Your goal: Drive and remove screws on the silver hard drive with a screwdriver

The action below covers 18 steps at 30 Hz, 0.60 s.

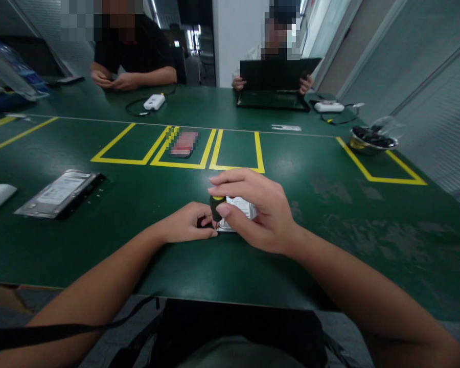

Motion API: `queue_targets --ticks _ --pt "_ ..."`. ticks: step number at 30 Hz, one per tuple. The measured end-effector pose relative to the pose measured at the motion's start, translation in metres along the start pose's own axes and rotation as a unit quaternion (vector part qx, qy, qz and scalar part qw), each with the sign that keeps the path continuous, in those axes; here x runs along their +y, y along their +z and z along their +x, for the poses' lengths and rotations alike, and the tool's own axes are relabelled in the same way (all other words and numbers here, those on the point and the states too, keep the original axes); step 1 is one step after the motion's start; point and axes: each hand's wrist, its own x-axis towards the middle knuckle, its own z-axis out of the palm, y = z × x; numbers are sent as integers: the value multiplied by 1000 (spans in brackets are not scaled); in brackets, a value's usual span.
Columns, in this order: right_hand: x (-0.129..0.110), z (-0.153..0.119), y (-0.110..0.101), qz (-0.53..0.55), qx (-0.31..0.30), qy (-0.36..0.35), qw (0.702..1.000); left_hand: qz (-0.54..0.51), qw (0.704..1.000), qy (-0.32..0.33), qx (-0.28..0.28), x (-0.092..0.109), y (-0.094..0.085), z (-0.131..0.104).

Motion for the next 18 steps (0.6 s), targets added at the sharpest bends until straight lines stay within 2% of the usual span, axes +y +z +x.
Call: queue_targets --ticks 5,11,18 --pt "2 2 0 25 -12 -23 999 8 1000 -8 11 0 1 -1" --pt "2 1 0 -9 13 4 1000 9 1000 -11 4 2 0 0" --pt "0 2 -1 22 -17 -6 1000 19 1000 -10 6 -1 1 0"
